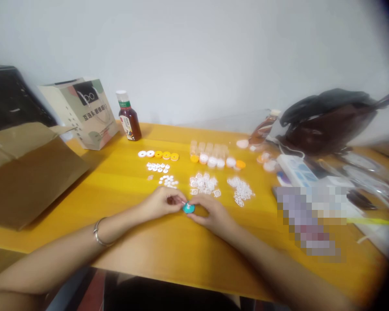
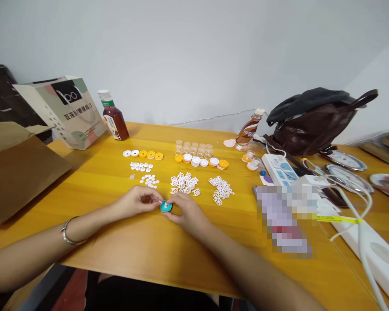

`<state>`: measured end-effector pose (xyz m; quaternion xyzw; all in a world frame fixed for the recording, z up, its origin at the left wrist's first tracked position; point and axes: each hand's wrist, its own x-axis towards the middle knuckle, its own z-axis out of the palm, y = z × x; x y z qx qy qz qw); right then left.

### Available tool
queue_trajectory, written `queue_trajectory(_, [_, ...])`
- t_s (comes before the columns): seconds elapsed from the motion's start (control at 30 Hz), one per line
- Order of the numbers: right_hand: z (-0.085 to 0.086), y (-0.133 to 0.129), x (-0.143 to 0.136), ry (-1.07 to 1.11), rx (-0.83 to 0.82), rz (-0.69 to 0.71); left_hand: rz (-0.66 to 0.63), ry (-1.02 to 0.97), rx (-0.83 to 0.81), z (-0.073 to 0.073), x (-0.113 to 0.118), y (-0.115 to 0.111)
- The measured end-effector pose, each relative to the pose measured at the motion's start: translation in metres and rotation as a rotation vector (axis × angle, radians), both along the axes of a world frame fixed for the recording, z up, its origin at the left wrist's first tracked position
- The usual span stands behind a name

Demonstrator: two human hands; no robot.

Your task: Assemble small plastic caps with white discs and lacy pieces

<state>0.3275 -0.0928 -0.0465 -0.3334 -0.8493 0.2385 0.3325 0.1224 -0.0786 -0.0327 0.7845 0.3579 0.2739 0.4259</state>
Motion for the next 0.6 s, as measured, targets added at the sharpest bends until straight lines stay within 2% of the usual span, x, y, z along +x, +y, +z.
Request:
queue_trajectory(0.17, [-0.0059,-0.0005,-0.0003,0.050,0.038,-0.024,-0.048,0.068,0.080,0.0002,-0.0019,-0.0016])
queue_trajectory(0.4, [-0.0081,0.0008,0.0003,0.052,0.056,-0.006,-0.171,0.156,0.474,0.0041,-0.0015,-0.0057])
queue_trajectory(0.6, [-0.0056,-0.0004,0.0002,0.005,0.040,-0.046,-0.136,0.168,0.606,-0.0039,0.0020,-0.0048])
